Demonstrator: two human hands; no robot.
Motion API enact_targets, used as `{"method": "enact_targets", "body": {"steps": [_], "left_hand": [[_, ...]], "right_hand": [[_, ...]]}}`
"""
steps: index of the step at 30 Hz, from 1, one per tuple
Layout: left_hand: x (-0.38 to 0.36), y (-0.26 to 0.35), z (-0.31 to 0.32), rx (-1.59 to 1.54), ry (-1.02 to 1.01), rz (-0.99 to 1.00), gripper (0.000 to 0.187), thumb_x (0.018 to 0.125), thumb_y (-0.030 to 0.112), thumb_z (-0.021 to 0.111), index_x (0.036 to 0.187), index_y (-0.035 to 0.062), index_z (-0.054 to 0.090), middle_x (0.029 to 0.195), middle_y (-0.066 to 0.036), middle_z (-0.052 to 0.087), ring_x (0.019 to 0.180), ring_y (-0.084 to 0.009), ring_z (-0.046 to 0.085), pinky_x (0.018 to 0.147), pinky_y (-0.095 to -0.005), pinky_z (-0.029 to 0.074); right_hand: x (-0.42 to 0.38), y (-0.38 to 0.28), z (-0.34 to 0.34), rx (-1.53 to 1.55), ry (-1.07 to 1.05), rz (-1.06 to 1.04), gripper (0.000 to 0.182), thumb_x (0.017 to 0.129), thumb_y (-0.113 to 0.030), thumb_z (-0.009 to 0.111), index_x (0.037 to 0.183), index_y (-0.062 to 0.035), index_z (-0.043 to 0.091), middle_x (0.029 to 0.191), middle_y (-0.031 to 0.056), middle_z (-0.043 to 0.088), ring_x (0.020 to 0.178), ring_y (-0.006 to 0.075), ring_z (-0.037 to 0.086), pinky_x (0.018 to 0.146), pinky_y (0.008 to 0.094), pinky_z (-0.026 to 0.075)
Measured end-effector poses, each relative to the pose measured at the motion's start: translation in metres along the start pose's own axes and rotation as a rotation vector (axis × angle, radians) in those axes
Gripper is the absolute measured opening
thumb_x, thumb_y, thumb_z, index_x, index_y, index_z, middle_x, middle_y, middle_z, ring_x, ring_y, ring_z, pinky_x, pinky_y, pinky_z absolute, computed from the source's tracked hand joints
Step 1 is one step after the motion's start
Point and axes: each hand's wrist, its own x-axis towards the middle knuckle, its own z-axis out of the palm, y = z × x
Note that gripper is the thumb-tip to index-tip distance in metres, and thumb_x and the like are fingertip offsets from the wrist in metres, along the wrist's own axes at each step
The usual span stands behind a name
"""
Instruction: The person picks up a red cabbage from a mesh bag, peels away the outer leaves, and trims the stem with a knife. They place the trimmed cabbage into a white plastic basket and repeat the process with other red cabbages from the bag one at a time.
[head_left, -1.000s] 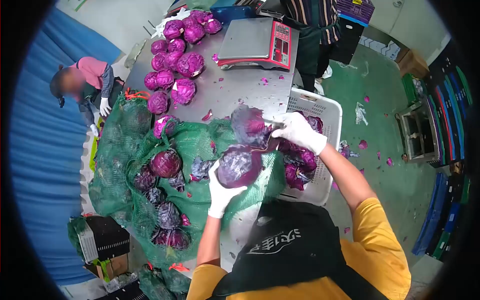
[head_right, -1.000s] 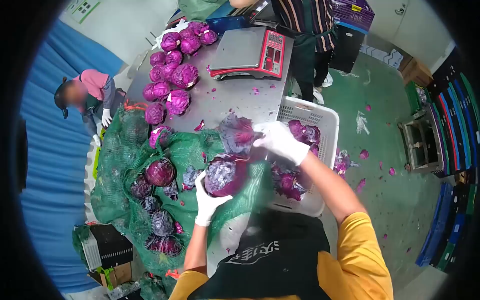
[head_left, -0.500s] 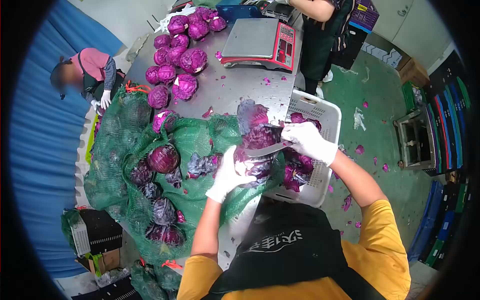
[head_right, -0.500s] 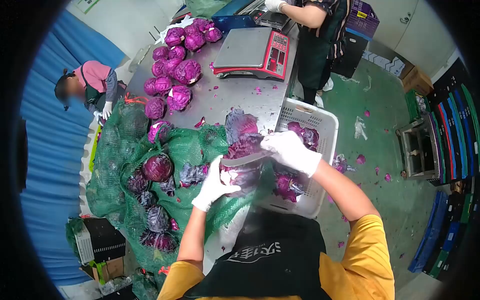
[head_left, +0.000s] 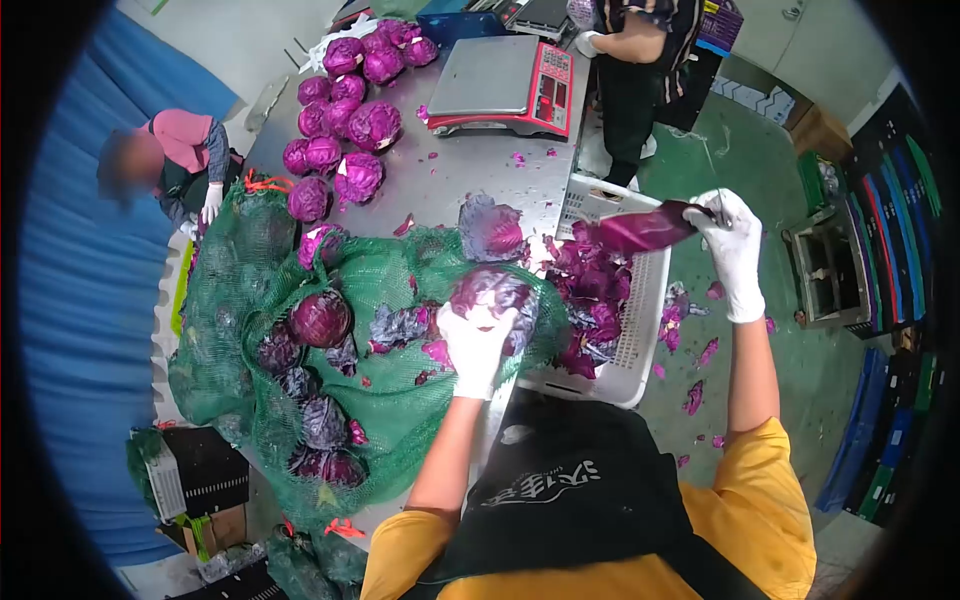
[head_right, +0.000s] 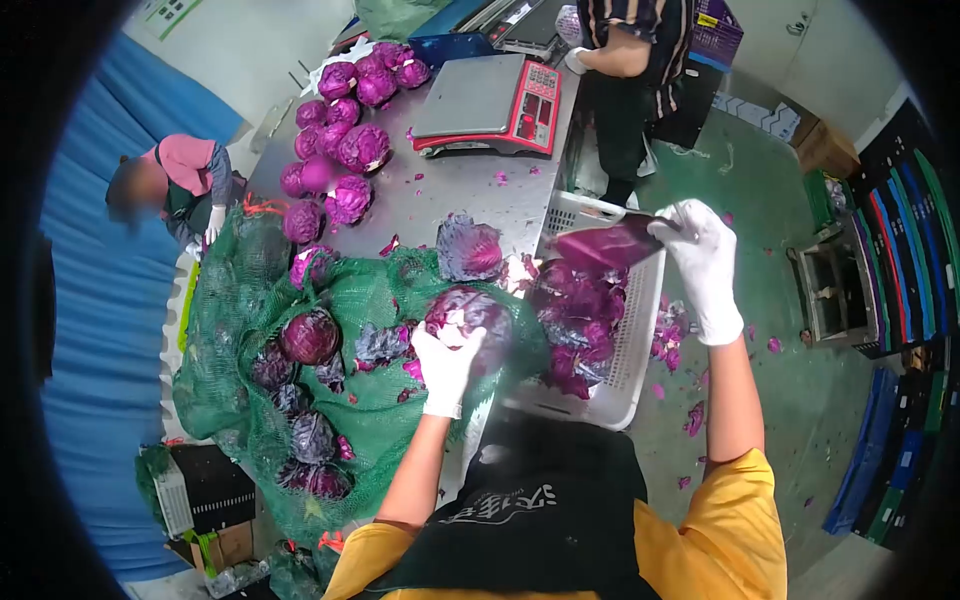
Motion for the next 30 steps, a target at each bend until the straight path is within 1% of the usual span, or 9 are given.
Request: {"method": "enact_targets", "body": {"steps": [1, 2, 6, 8, 12, 20, 22, 24, 30], "left_hand": [[0.001, -0.015, 0.016, 0.376, -0.008, 0.055, 0.112, 0.065, 0.049, 0.079, 0.142, -0.0078, 0.021, 0.142, -0.034, 0.024, 0.131, -0.0414, 0.028, 0.109, -0.0426, 0.025], [0.009, -0.001, 0.0, -0.002, -0.128, -0.136, 0.094, 0.065, 0.052, 0.078, 0.136, 0.0003, 0.042, 0.147, -0.037, 0.005, 0.137, -0.0486, 0.014, 0.113, -0.0461, 0.017], [0.008, 0.031, -0.027, 0.182, -0.324, 0.046, 0.131, 0.054, 0.054, 0.083, 0.144, -0.0042, 0.008, 0.146, -0.034, 0.012, 0.132, -0.0493, 0.023, 0.11, -0.051, 0.023], [0.013, 0.035, -0.02, 0.201, -0.279, 0.082, 0.129, 0.051, 0.053, 0.085, 0.143, -0.0037, 0.015, 0.143, -0.032, 0.019, 0.128, -0.0486, 0.028, 0.107, -0.0518, 0.028], [0.022, 0.038, -0.007, 0.267, -0.231, 0.07, 0.129, 0.048, 0.05, 0.086, 0.142, -0.0053, 0.016, 0.142, -0.033, 0.022, 0.131, -0.0471, 0.027, 0.108, -0.0482, 0.029], [0.016, 0.049, -0.001, 0.211, -0.192, 0.11, 0.124, 0.049, 0.046, 0.086, 0.138, -0.0087, 0.02, 0.138, -0.034, 0.023, 0.129, -0.0501, 0.022, 0.106, -0.0546, 0.027], [0.008, 0.045, -0.002, 0.209, -0.179, 0.138, 0.125, 0.048, 0.046, 0.086, 0.138, -0.0087, 0.019, 0.138, -0.034, 0.023, 0.129, -0.0509, 0.021, 0.107, -0.0549, 0.025], [-0.008, 0.032, -0.006, 0.147, -0.142, 0.195, 0.125, 0.047, 0.044, 0.086, 0.139, -0.0085, 0.019, 0.14, -0.034, 0.021, 0.131, -0.0485, 0.02, 0.109, -0.0522, 0.023], [-0.034, -0.017, -0.024, -0.292, -0.079, -0.065, 0.134, 0.044, 0.03, 0.093, 0.141, -0.0062, 0.008, 0.142, -0.025, 0.019, 0.13, -0.0336, 0.029, 0.109, -0.0432, 0.028]], "right_hand": [[0.008, 0.026, 0.012, 0.224, 0.002, 0.022, 0.014, 0.075, 0.001, 0.069, 0.082, -0.0001, 0.057, 0.075, 0.0057, 0.055, 0.071, 0.0114, 0.052, 0.068, 0.0245, 0.044], [0.011, 0.046, 0.026, 0.09, 0.04, -0.09, 0.02, 0.078, -0.01, 0.07, 0.093, -0.0022, 0.059, 0.084, 0.0095, 0.059, 0.076, 0.0168, 0.058, 0.073, 0.0264, 0.047], [-0.036, 0.063, 0.103, -0.401, -0.146, -0.234, 0.034, 0.089, -0.033, 0.056, 0.112, -0.008, 0.059, 0.113, 0.014, 0.059, 0.092, 0.0323, 0.062, 0.077, 0.038, 0.05], [-0.068, 0.058, 0.133, -0.379, -0.309, -0.634, 0.021, 0.089, -0.023, 0.058, 0.103, -0.0092, 0.064, 0.109, 0.0144, 0.063, 0.085, 0.0299, 0.064, 0.072, 0.0371, 0.053], [-0.097, 0.041, 0.185, -0.258, -0.252, -0.436, 0.038, 0.091, -0.033, 0.052, 0.117, -0.0061, 0.059, 0.079, 0.0101, 0.066, 0.066, 0.0245, 0.065, 0.06, 0.0348, 0.051], [-0.063, 0.026, 0.188, -0.307, -0.503, -0.614, 0.037, 0.09, -0.03, 0.049, 0.108, 0.0, 0.06, 0.086, 0.0178, 0.065, 0.073, 0.0292, 0.066, 0.065, 0.038, 0.053], [-0.048, 0.024, 0.196, -0.437, -0.557, -0.426, 0.037, 0.091, -0.038, 0.045, 0.103, -0.0078, 0.063, 0.089, 0.0171, 0.066, 0.075, 0.0313, 0.066, 0.065, 0.0409, 0.052], [-0.019, 0.049, 0.206, -0.485, -0.605, 0.157, 0.04, 0.093, -0.041, 0.043, 0.1, -0.0082, 0.064, 0.091, 0.0177, 0.067, 0.079, 0.0335, 0.066, 0.068, 0.0425, 0.051], [-0.001, 0.167, 0.162, -0.33, -0.12, 0.147, 0.045, 0.094, -0.044, 0.043, 0.112, -0.0079, 0.063, 0.091, 0.0192, 0.067, 0.082, 0.0378, 0.064, 0.075, 0.0456, 0.049]]}}
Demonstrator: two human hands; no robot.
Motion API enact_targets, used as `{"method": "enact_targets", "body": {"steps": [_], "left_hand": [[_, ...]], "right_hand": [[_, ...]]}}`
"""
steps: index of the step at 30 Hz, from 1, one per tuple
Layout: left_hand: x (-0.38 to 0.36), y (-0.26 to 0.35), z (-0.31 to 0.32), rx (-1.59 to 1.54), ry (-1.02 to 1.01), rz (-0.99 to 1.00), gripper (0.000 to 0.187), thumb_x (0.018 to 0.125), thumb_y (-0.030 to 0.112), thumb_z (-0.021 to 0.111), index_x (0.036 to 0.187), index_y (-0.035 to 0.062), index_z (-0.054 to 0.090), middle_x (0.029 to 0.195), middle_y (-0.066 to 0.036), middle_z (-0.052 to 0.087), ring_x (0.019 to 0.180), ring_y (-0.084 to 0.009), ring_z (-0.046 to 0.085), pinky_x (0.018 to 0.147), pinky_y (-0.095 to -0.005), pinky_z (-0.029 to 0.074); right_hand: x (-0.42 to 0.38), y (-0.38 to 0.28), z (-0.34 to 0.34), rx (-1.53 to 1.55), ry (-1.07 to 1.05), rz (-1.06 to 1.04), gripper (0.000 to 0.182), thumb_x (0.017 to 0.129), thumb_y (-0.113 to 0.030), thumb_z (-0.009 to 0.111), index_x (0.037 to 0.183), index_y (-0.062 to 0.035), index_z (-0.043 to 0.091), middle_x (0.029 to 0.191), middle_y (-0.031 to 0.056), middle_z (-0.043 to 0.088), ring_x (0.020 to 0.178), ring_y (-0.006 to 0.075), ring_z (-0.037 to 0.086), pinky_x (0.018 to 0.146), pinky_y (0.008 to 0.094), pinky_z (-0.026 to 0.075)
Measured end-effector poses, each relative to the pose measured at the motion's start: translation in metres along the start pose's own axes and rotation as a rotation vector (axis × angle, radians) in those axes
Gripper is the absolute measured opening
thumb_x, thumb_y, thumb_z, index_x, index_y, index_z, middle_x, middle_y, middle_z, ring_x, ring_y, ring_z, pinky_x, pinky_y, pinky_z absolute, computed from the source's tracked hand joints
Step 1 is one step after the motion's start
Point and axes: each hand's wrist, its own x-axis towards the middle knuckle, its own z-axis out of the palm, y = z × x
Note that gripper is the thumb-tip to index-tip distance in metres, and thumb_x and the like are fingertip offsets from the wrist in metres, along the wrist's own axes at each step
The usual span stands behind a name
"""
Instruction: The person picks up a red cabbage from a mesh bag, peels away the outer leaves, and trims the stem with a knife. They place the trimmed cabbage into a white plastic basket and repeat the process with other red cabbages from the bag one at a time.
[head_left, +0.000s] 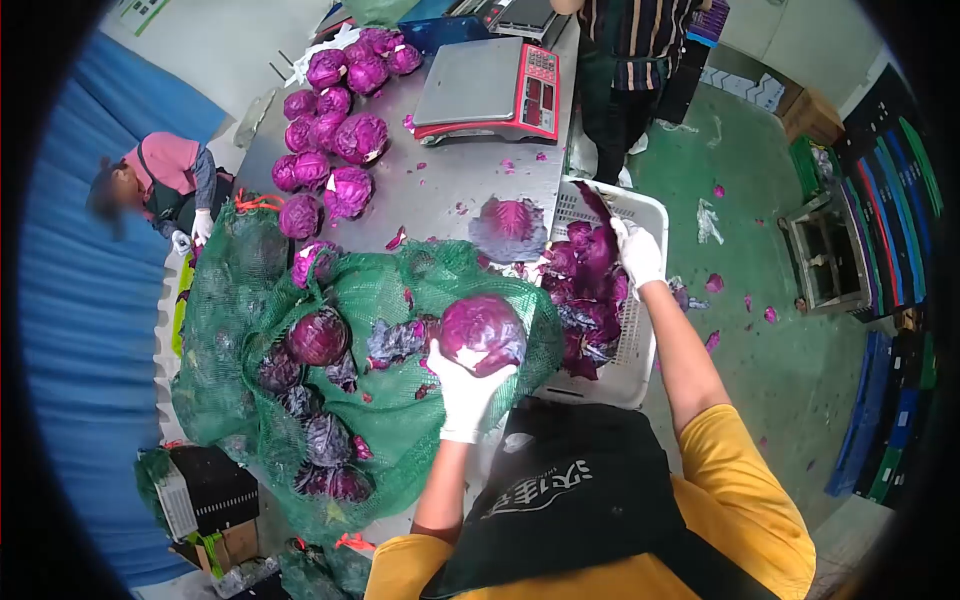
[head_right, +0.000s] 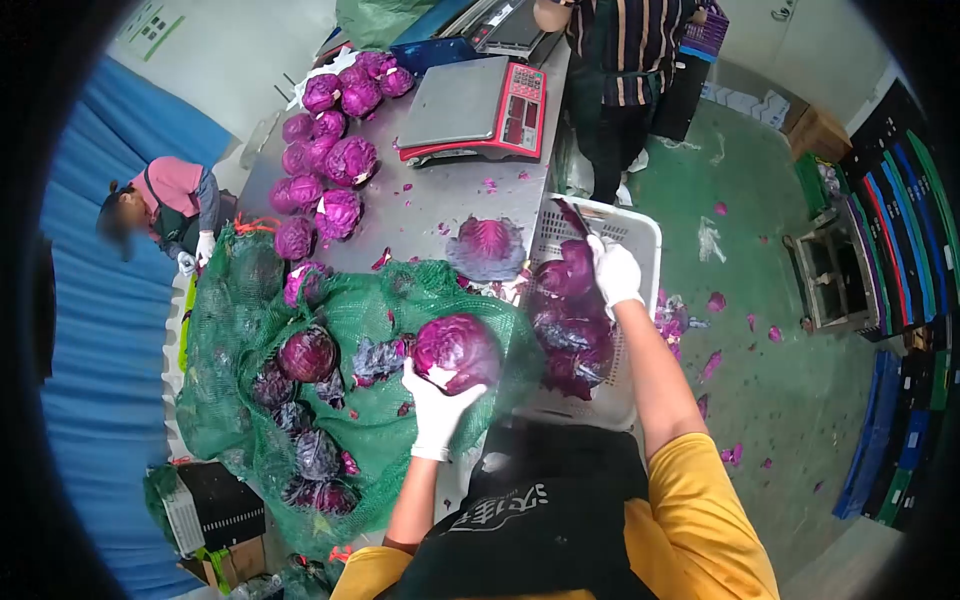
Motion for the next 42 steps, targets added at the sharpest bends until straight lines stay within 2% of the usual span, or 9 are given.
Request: {"method": "enact_targets", "body": {"steps": [4, 8, 10, 17, 26, 31, 35, 39, 42], "left_hand": [[0.026, 0.051, -0.053, 0.347, -0.463, -0.095, 0.137, 0.045, 0.04, 0.09, 0.149, 0.0078, 0.006, 0.134, -0.033, 0.032, 0.128, -0.0435, 0.033, 0.108, -0.046, 0.031], [0.054, 0.029, -0.016, 0.601, -0.24, 0.432, 0.132, 0.043, 0.035, 0.089, 0.146, 0.0015, 0.014, 0.142, -0.03, 0.028, 0.131, -0.0444, 0.031, 0.111, -0.0426, 0.028], [0.064, 0.016, -0.007, 0.474, -0.256, 0.413, 0.132, 0.045, 0.043, 0.089, 0.144, -0.0034, 0.015, 0.143, -0.027, 0.028, 0.132, -0.0382, 0.033, 0.111, -0.0406, 0.027], [0.059, 0.04, 0.004, 0.473, -0.219, 0.219, 0.128, 0.046, 0.043, 0.088, 0.142, -0.0034, 0.017, 0.139, -0.027, 0.031, 0.126, -0.0409, 0.037, 0.102, -0.0439, 0.039], [0.072, 0.061, 0.017, 0.652, -0.273, 0.129, 0.129, 0.047, 0.045, 0.087, 0.144, -0.0006, 0.015, 0.136, -0.03, 0.032, 0.12, -0.0437, 0.041, 0.095, -0.045, 0.044], [0.064, 0.067, 0.019, 0.678, -0.266, 0.163, 0.127, 0.049, 0.045, 0.087, 0.144, -0.0007, 0.016, 0.136, -0.03, 0.031, 0.121, -0.0437, 0.039, 0.096, -0.0461, 0.043], [0.048, 0.007, -0.014, 0.425, -0.231, 0.44, 0.126, 0.046, 0.038, 0.089, 0.144, 0.0015, 0.018, 0.142, -0.023, 0.031, 0.13, -0.0372, 0.036, 0.106, -0.042, 0.036], [0.034, -0.025, -0.062, -0.167, -0.495, 0.12, 0.124, 0.047, 0.03, 0.092, 0.143, 0.0014, 0.019, 0.14, -0.02, 0.032, 0.129, -0.0321, 0.037, 0.109, -0.0417, 0.032], [0.029, 0.014, -0.043, 0.106, -0.189, 0.205, 0.103, 0.066, 0.033, 0.083, 0.141, -0.0024, 0.022, 0.141, -0.024, 0.03, 0.133, -0.034, 0.031, 0.112, -0.0428, 0.024]], "right_hand": [[-0.042, -0.047, -0.035, -0.046, 0.049, 0.09, 0.05, 0.09, -0.046, 0.05, 0.122, -0.007, 0.058, 0.088, 0.0183, 0.067, 0.079, 0.0365, 0.064, 0.073, 0.0447, 0.049], [-0.091, -0.064, -0.004, 0.037, 0.048, -0.763, 0.027, 0.087, -0.023, 0.053, 0.107, -0.0073, 0.062, 0.098, 0.0158, 0.066, 0.074, 0.0329, 0.065, 0.067, 0.0394, 0.052], [-0.12, -0.097, -0.006, 0.363, -0.183, -0.418, 0.017, 0.082, -0.015, 0.055, 0.096, -0.0098, 0.062, 0.105, 0.0117, 0.065, 0.069, 0.0263, 0.065, 0.06, 0.0357, 0.052], [-0.135, -0.117, 0.013, -0.028, -0.139, -0.364, 0.033, 0.085, -0.029, 0.059, 0.115, -0.0145, 0.062, 0.1, 0.0117, 0.065, 0.055, 0.019, 0.061, 0.051, 0.0329, 0.049], [-0.093, -0.127, 0.011, -0.09, -0.069, -0.741, 0.026, 0.087, -0.023, 0.051, 0.108, -0.0178, 0.065, 0.085, 0.0107, 0.063, 0.067, 0.0234, 0.064, 0.059, 0.0358, 0.052], [-0.053, -0.147, 0.0, -0.256, -0.546, -0.307, 0.035, 0.092, -0.018, 0.04, 0.125, -0.0151, 0.052, 0.096, 0.0131, 0.062, 0.086, 0.0268, 0.064, 0.075, 0.0377, 0.051], [-0.04, -0.115, 0.003, 0.376, -0.531, 0.189, 0.056, 0.096, -0.047, 0.038, 0.088, 0.0008, 0.066, 0.084, 0.0222, 0.064, 0.084, 0.0366, 0.062, 0.077, 0.043, 0.046], [-0.071, -0.077, 0.019, 0.274, -0.453, -0.045, 0.049, 0.096, -0.044, 0.038, 0.096, -0.0025, 0.065, 0.08, 0.0168, 0.064, 0.079, 0.0356, 0.061, 0.071, 0.044, 0.046], [-0.089, -0.086, 0.002, 0.352, -0.239, -0.435, 0.037, 0.098, -0.035, 0.04, 0.11, -0.0067, 0.061, 0.078, 0.0146, 0.063, 0.074, 0.0302, 0.062, 0.065, 0.039, 0.047]]}}
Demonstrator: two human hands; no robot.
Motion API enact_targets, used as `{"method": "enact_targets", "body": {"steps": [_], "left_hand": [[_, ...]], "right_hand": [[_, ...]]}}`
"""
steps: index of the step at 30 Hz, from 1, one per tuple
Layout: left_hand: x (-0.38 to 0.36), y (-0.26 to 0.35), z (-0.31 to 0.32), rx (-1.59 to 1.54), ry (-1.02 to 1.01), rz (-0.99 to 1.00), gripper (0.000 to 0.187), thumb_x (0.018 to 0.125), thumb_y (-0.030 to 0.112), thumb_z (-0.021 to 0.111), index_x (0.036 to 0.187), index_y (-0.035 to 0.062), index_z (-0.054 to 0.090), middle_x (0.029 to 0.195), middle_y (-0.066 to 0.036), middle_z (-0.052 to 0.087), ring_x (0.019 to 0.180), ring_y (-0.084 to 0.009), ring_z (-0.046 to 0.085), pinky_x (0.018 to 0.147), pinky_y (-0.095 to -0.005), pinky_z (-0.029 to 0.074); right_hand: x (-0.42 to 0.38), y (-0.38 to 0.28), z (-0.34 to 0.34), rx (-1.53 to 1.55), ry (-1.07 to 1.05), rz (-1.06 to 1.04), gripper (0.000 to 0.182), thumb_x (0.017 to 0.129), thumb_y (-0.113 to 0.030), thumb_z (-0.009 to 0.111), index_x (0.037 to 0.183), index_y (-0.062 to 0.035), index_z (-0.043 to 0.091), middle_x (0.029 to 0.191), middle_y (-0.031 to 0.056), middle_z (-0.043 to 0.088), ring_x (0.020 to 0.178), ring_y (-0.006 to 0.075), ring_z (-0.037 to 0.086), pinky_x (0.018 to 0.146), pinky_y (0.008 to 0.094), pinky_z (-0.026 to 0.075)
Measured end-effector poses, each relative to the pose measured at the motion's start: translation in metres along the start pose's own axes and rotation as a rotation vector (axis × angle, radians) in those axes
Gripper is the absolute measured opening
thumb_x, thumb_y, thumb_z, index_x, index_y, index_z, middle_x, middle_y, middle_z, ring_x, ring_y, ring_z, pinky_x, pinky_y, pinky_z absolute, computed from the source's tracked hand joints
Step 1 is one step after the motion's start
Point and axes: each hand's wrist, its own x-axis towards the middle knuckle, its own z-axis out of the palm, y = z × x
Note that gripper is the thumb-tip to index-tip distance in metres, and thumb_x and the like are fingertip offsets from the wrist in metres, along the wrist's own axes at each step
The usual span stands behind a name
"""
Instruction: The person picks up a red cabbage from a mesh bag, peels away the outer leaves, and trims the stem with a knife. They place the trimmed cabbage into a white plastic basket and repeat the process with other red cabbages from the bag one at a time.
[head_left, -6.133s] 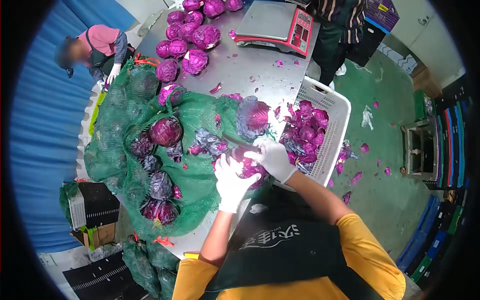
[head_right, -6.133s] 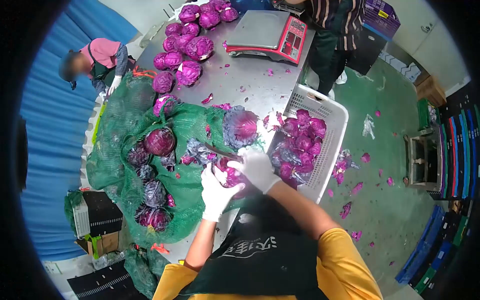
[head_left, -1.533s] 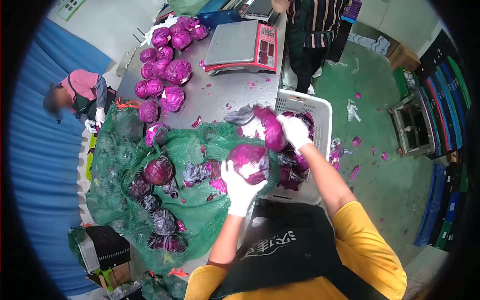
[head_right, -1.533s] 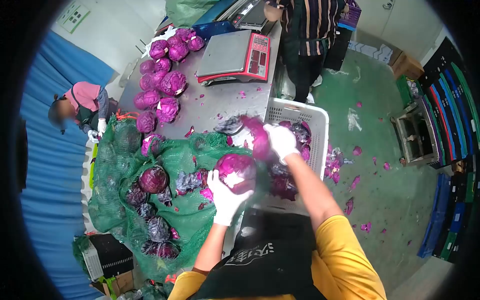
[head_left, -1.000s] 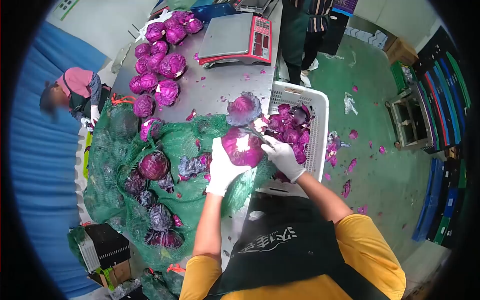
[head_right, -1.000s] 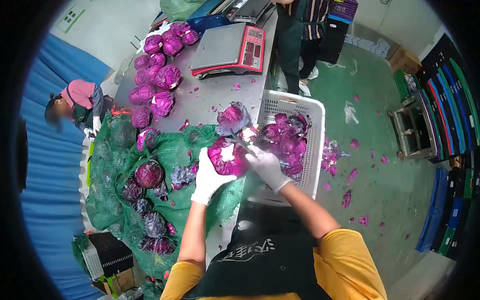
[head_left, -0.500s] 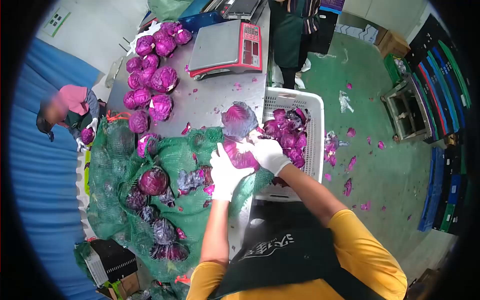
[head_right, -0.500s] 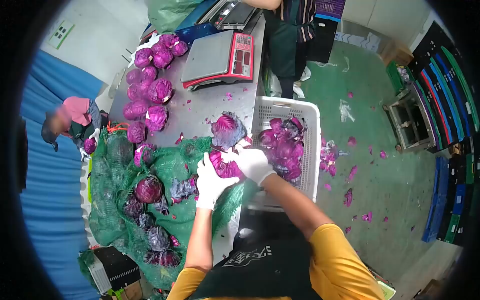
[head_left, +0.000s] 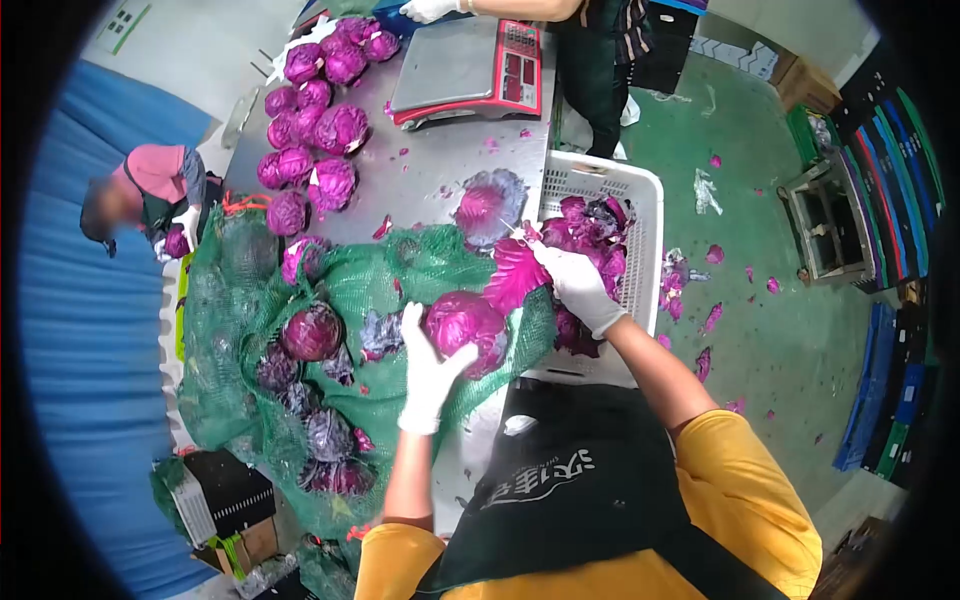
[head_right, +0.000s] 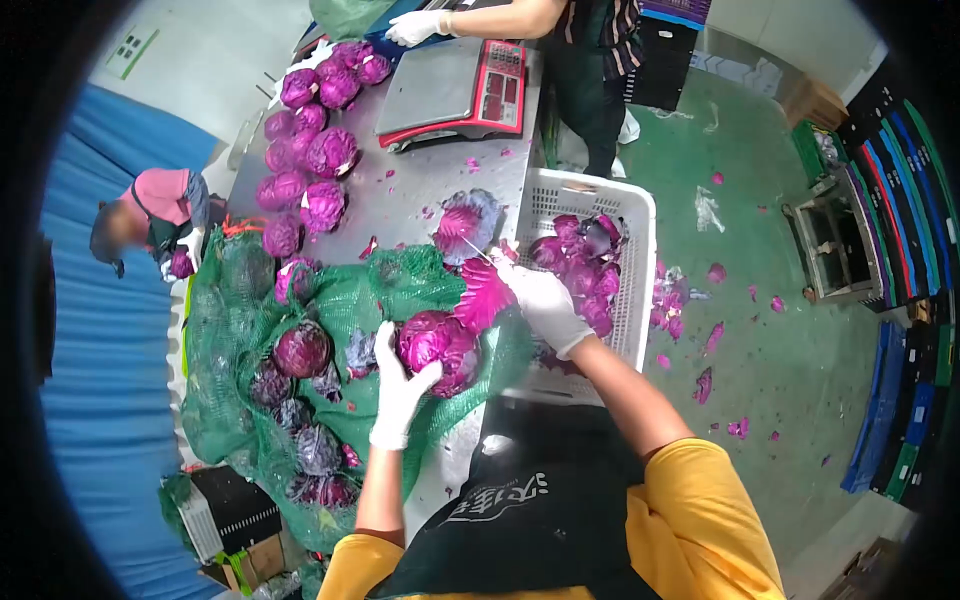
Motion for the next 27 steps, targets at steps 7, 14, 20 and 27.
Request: {"method": "enact_targets", "body": {"steps": [7, 14, 20, 27], "left_hand": [[0.009, -0.006, 0.017, 0.126, -0.033, 0.117, 0.077, 0.077, 0.028, 0.074, 0.136, -0.0016, 0.034, 0.135, -0.021, 0.039, 0.127, -0.0346, 0.037, 0.108, -0.0426, 0.028], [-0.001, -0.039, -0.006, -0.313, -0.041, -0.052, 0.073, 0.082, 0.024, 0.067, 0.14, 0.0018, 0.029, 0.139, -0.018, 0.034, 0.129, -0.0296, 0.035, 0.109, -0.0403, 0.026], [0.029, -0.042, 0.002, -0.192, 0.011, -0.154, 0.068, 0.087, 0.028, 0.063, 0.139, -0.0009, 0.032, 0.138, -0.02, 0.037, 0.128, -0.031, 0.037, 0.109, -0.0389, 0.029], [0.055, -0.038, 0.018, 0.178, 0.065, -0.13, 0.063, 0.092, 0.041, 0.051, 0.136, -0.0019, 0.037, 0.133, -0.023, 0.045, 0.122, -0.0369, 0.045, 0.103, -0.042, 0.035]], "right_hand": [[-0.024, 0.081, 0.022, -0.332, 0.001, 0.201, 0.05, 0.08, -0.007, 0.053, 0.13, -0.0091, 0.05, 0.085, 0.0151, 0.062, 0.076, 0.0311, 0.062, 0.066, 0.0397, 0.049], [-0.026, 0.136, -0.034, 0.44, 0.394, 0.896, 0.043, 0.093, -0.048, 0.05, 0.086, -0.0079, 0.064, 0.048, 0.003, 0.047, 0.031, 0.0138, 0.039, 0.03, 0.0281, 0.027], [-0.01, -0.005, -0.01, 0.069, 0.037, 0.193, 0.064, 0.075, -0.033, 0.072, 0.127, -0.001, 0.051, 0.125, 0.0198, 0.054, 0.115, 0.0285, 0.054, 0.097, 0.0336, 0.043], [0.013, -0.053, 0.044, 0.22, -0.214, -0.24, 0.049, 0.071, -0.02, 0.078, 0.112, -0.0029, 0.058, 0.096, 0.0081, 0.058, 0.076, 0.0198, 0.057, 0.07, 0.0311, 0.049]]}}
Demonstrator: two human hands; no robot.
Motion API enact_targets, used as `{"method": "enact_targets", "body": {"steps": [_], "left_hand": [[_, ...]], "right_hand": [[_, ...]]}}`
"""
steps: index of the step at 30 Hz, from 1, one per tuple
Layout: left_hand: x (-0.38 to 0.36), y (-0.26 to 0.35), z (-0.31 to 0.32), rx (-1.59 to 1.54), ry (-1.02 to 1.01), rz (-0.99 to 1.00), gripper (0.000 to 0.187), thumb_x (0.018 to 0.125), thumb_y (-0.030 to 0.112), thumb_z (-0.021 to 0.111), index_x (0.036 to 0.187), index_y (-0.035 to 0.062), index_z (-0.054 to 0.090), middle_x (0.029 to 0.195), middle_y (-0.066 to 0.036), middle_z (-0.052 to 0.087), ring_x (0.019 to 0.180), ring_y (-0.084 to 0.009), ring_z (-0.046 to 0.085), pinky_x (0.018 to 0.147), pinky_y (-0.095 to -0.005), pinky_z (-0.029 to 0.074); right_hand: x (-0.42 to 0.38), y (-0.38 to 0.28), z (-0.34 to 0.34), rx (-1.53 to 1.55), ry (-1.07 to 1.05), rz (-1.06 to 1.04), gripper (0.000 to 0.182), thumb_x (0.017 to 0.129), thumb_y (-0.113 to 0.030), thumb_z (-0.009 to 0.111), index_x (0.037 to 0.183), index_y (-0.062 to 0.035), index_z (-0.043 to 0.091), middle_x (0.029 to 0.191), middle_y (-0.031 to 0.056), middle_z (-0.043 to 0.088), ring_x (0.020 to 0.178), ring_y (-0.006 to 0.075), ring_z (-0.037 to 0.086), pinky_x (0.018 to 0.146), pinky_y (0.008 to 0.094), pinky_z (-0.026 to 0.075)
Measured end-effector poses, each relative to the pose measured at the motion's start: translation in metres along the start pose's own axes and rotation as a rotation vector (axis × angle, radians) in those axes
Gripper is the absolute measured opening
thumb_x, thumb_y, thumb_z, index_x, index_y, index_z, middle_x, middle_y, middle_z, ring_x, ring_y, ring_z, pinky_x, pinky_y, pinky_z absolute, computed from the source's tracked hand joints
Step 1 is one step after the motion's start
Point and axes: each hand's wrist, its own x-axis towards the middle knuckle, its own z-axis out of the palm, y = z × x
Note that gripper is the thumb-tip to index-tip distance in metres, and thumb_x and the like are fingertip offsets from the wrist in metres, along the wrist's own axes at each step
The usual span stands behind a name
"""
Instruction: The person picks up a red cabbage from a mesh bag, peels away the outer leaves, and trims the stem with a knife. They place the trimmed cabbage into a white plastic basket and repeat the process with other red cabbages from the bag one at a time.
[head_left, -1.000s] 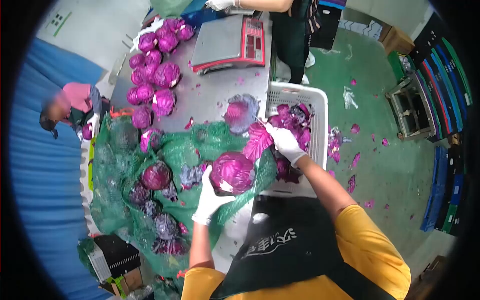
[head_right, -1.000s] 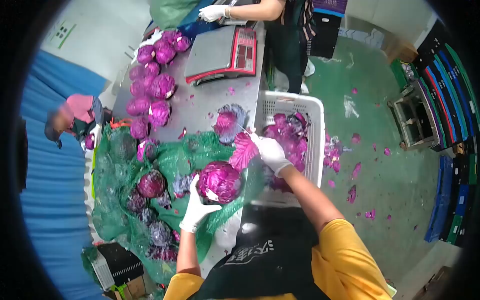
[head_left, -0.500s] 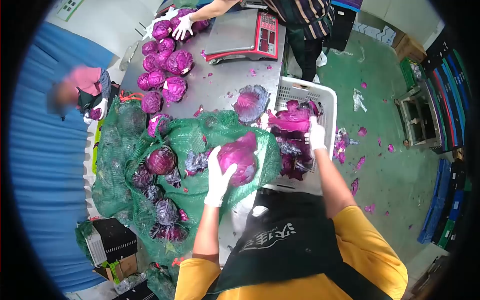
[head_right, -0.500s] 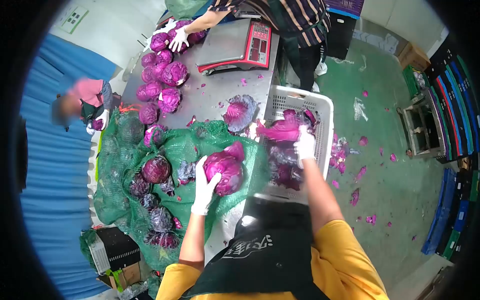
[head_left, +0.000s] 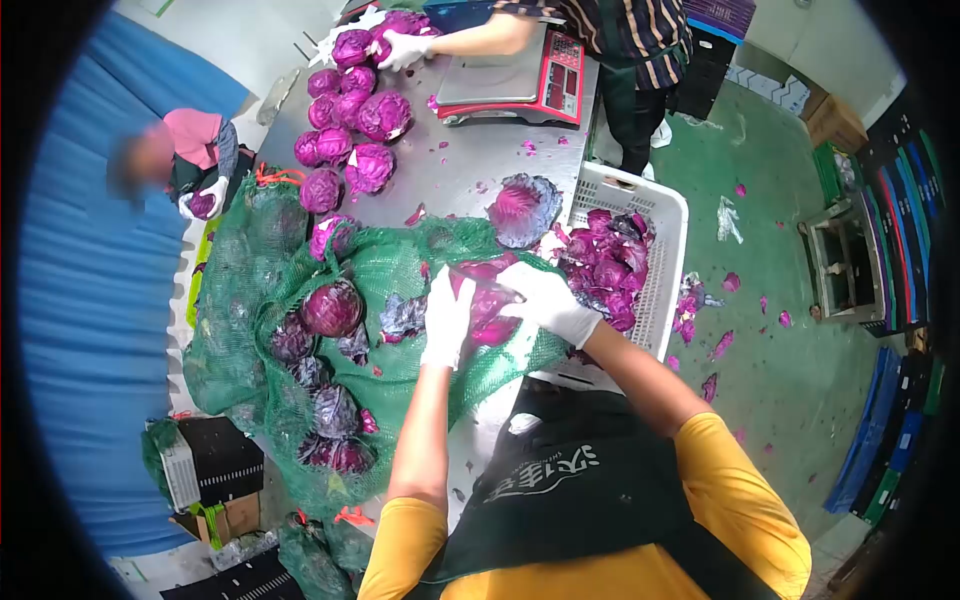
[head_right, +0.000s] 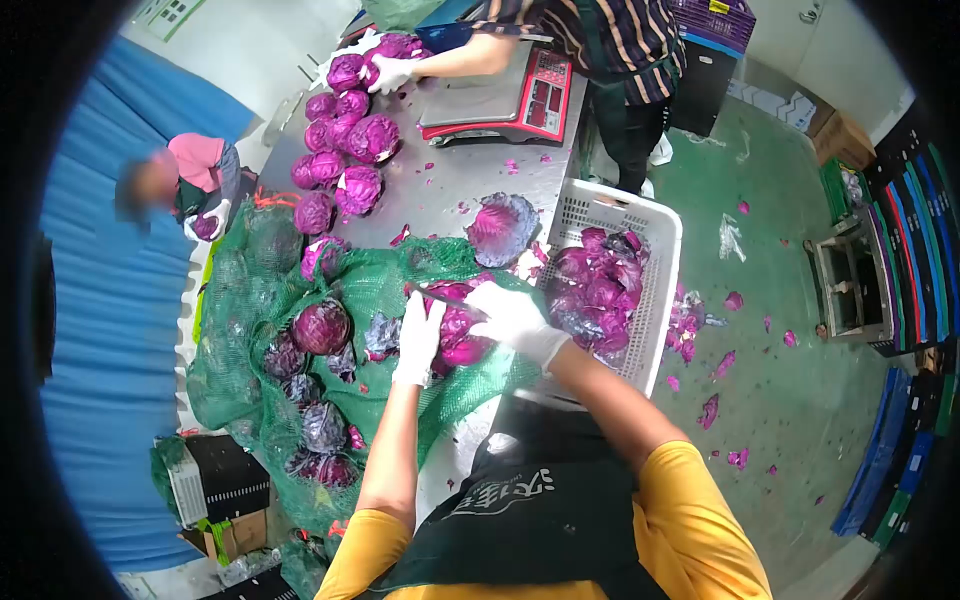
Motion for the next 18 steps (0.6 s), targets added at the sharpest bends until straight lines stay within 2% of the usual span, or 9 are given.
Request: {"method": "enact_targets", "body": {"steps": [3, 5, 7, 10, 11, 13, 15, 17, 18], "left_hand": [[0.007, 0.001, 0.006, 0.103, 0.016, -0.009, 0.062, 0.091, 0.045, 0.05, 0.133, 0.001, 0.041, 0.125, -0.021, 0.05, 0.113, -0.037, 0.05, 0.095, -0.0448, 0.04], [0.013, 0.007, 0.004, 0.149, -0.04, 0.017, 0.061, 0.091, 0.046, 0.05, 0.132, 0.0019, 0.042, 0.123, -0.02, 0.052, 0.111, -0.0364, 0.051, 0.094, -0.0452, 0.041], [0.016, 0.008, -0.001, 0.08, -0.073, -0.02, 0.06, 0.09, 0.044, 0.053, 0.132, 0.0022, 0.043, 0.125, -0.02, 0.05, 0.113, -0.0361, 0.05, 0.096, -0.0434, 0.04], [0.023, -0.012, -0.013, -0.263, -0.119, -0.005, 0.056, 0.09, 0.036, 0.058, 0.132, 0.0019, 0.046, 0.13, -0.021, 0.047, 0.123, -0.0311, 0.044, 0.106, -0.0375, 0.032], [0.025, -0.029, -0.016, -0.273, -0.124, -0.022, 0.055, 0.091, 0.035, 0.057, 0.134, 0.003, 0.045, 0.13, -0.02, 0.047, 0.124, -0.029, 0.042, 0.107, -0.0369, 0.03], [0.015, -0.025, -0.04, -0.315, -0.173, -0.107, 0.057, 0.091, 0.033, 0.058, 0.137, 0.0046, 0.042, 0.131, -0.019, 0.047, 0.124, -0.0276, 0.043, 0.107, -0.0368, 0.03], [0.004, -0.034, -0.051, -0.317, -0.23, -0.125, 0.057, 0.09, 0.03, 0.059, 0.139, 0.0065, 0.041, 0.134, -0.016, 0.045, 0.127, -0.0251, 0.04, 0.108, -0.0365, 0.029], [-0.01, -0.028, -0.056, -0.641, -0.32, -0.124, 0.057, 0.089, 0.025, 0.06, 0.14, 0.0073, 0.04, 0.139, -0.014, 0.042, 0.13, -0.0234, 0.037, 0.11, -0.0359, 0.027], [-0.018, -0.023, -0.056, -0.528, -0.303, -0.069, 0.058, 0.088, 0.022, 0.062, 0.14, 0.0081, 0.04, 0.141, -0.012, 0.04, 0.131, -0.0228, 0.036, 0.111, -0.0354, 0.025]], "right_hand": [[0.006, -0.004, -0.009, -0.101, 0.025, -0.024, 0.038, 0.069, -0.02, 0.077, 0.098, -0.0036, 0.058, 0.087, 0.0077, 0.055, 0.074, 0.0218, 0.056, 0.07, 0.0323, 0.047], [0.01, -0.013, -0.019, 0.045, -0.11, 0.189, 0.029, 0.068, -0.024, 0.072, 0.088, -0.0077, 0.059, 0.084, 0.0069, 0.054, 0.078, 0.0248, 0.057, 0.071, 0.0354, 0.047], [0.008, -0.007, -0.027, 0.085, -0.117, 0.124, 0.026, 0.069, -0.026, 0.07, 0.081, -0.0067, 0.056, 0.08, 0.0081, 0.052, 0.075, 0.0254, 0.055, 0.067, 0.036, 0.044], [-0.012, 0.003, -0.056, -0.05, -0.373, 0.11, 0.032, 0.073, -0.033, 0.066, 0.077, -0.0057, 0.051, 0.074, 0.0114, 0.05, 0.071, 0.0276, 0.053, 0.066, 0.0366, 0.042], [-0.033, 0.025, -0.063, -0.117, -0.322, 0.046, 0.031, 0.073, -0.027, 0.069, 0.077, -0.0042, 0.05, 0.071, 0.0089, 0.05, 0.069, 0.0229, 0.054, 0.066, 0.0351, 0.043], [-0.064, 0.029, -0.102, 0.412, -0.099, 0.662, 0.025, 0.068, -0.008, 0.076, 0.075, -0.0038, 0.052, 0.07, 0.0015, 0.049, 0.063, 0.0101, 0.049, 0.059, 0.0281, 0.043], [-0.091, 0.058, -0.136, -0.058, 0.182, 0.673, 0.024, 0.068, -0.007, 0.076, 0.078, -0.0013, 0.054, 0.074, 0.0042, 0.055, 0.067, 0.0117, 0.053, 0.062, 0.0286, 0.047], [-0.098, 0.065, -0.144, -0.554, 0.387, 0.647, 0.038, 0.069, -0.006, 0.074, 0.104, 0.0018, 0.061, 0.098, 0.0143, 0.064, 0.092, 0.0229, 0.062, 0.082, 0.0304, 0.049], [-0.096, 0.07, -0.136, -0.317, 0.469, 0.568, 0.044, 0.07, -0.01, 0.074, 0.11, 0.0015, 0.059, 0.105, 0.0164, 0.062, 0.099, 0.025, 0.061, 0.086, 0.0311, 0.048]]}}
